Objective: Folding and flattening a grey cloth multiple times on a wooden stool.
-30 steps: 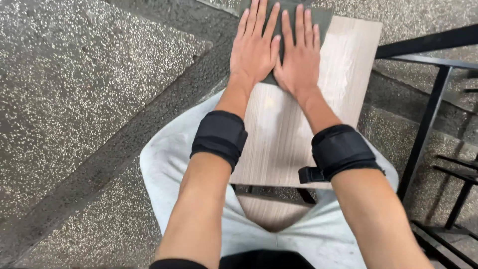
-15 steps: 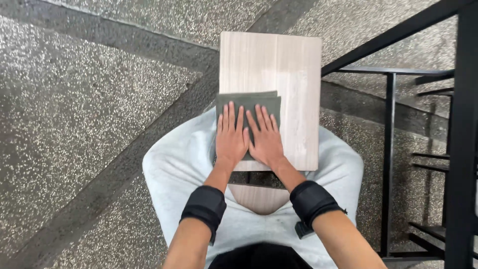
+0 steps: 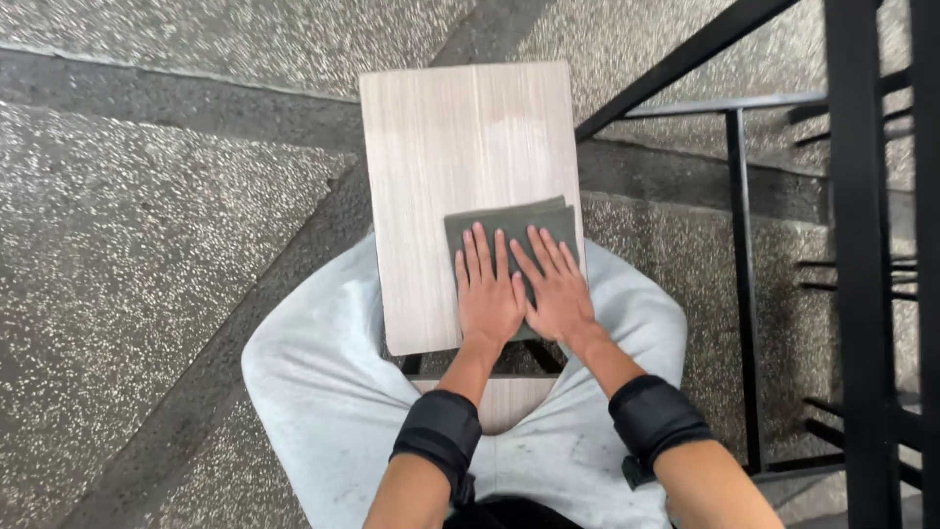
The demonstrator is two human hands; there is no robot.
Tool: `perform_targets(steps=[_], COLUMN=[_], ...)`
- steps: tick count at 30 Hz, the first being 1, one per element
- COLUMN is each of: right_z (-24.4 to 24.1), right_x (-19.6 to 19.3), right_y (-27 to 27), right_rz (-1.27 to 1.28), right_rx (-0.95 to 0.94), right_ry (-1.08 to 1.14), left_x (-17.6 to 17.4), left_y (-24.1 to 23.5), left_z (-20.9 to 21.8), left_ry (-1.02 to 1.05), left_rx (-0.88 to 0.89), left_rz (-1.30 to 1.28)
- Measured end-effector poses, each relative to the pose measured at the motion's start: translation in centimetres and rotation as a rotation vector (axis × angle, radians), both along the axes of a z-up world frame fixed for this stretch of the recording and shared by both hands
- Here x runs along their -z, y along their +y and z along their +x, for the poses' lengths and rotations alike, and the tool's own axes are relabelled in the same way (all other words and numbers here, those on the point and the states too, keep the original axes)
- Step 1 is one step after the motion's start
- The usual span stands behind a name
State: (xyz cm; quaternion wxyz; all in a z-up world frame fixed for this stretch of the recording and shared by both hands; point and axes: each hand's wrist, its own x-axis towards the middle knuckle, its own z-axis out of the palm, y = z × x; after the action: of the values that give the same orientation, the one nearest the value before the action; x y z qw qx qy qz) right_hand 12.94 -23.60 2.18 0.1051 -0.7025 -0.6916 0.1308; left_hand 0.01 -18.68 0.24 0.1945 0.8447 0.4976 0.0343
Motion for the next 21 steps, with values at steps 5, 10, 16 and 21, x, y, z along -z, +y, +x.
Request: perform_targets(steps=[5,10,16,21], right_z=[3.2,6.0,9.0,11.5], right_x=[-0.2,0.1,0.8,1.8], right_y=[3.6,7.7,13.3,18.0], right_rz=[0.004,0.058,0.093,0.156], right_rx=[0.011,0.039,0.032,0.002], right_ry=[0.008,0.037,0.059,0.045], left_x=[0.0,0.5,1.0,1.4], left_y=[3.7,8.3,14.4,19.5], left_z=[3.4,6.3,9.2,11.6], left_ry=[-0.006,-0.032,-0.068,-0.064], left_rx=[-0.001,0.015,0.019,0.011], left_rz=[0.009,0.002,0.060,0.130])
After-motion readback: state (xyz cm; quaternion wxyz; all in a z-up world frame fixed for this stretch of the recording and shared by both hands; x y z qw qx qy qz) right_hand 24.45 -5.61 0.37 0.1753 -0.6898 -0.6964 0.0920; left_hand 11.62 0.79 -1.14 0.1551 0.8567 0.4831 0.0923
